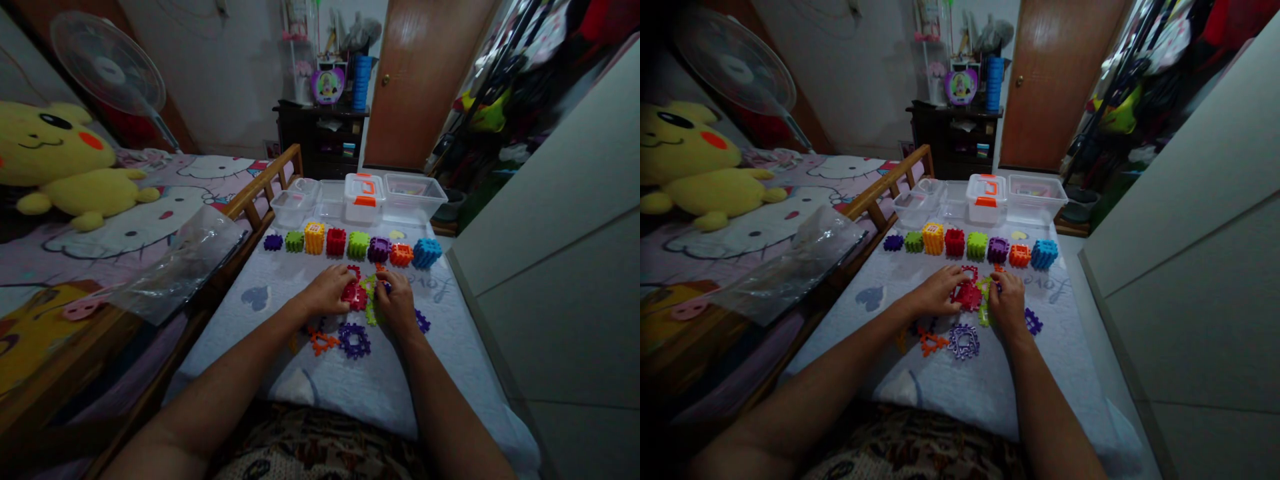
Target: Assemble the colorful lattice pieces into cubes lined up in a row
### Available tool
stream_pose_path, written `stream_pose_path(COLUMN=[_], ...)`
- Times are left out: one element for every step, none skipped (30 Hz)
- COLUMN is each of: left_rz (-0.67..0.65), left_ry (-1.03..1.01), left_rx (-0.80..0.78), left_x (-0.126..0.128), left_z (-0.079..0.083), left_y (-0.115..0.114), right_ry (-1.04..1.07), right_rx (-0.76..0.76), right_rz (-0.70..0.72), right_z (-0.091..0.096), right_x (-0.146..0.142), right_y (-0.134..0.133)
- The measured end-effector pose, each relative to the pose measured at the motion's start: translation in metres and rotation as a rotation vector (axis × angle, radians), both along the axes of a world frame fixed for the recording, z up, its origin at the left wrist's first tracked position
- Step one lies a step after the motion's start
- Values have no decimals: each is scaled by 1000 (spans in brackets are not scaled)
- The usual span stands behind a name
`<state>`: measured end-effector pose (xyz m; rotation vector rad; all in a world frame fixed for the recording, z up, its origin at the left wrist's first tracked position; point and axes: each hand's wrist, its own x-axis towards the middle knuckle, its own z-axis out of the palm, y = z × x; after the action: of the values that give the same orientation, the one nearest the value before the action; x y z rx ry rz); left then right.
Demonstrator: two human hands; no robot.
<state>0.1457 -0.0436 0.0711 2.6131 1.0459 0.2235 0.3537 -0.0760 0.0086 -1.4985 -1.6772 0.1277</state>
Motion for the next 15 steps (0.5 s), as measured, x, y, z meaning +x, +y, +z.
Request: stream_pose_path(left_rz=[-17,-28,-35,-41,-47,-54,-59,-61,-61,-57,-50,-42,-34,-25,-18], left_ry=[10,20,30,39,46,49,49,44,38,34,35,40,49,62,75], left_rx=[-4,-5,-3,1,6,12,17,21,23,25,27,30,33,36,38], left_x=[5,9,12,14,16,17,18,19,19,19,19,18,18,19,19], left_z=[-2,-4,-7,-9,-12,-15,-17,-18,-20,-20,-21,-21,-20,-20,-19], left_y=[0,0,0,1,1,2,2,2,2,2,2,2,2,2,1], right_ry=[2,2,-2,-6,-12,-18,-24,-27,-30,-31,-32,-33,-34,-36,-38], right_rx=[1,1,0,-1,-3,-4,-5,-7,-9,-12,-15,-18,-20,-21,-21], right_rz=[-7,-12,-14,-15,-15,-13,-12,-10,-10,-12,-14,-16,-19,-23,-26], right_z=[0,0,0,1,1,1,1,1,0,0,0,-1,-1,-1,-2], right_x=[2,3,4,4,4,4,3,3,2,2,1,1,1,2,2], right_y=[0,1,1,1,1,1,1,1,0,0,0,0,0,0,0])
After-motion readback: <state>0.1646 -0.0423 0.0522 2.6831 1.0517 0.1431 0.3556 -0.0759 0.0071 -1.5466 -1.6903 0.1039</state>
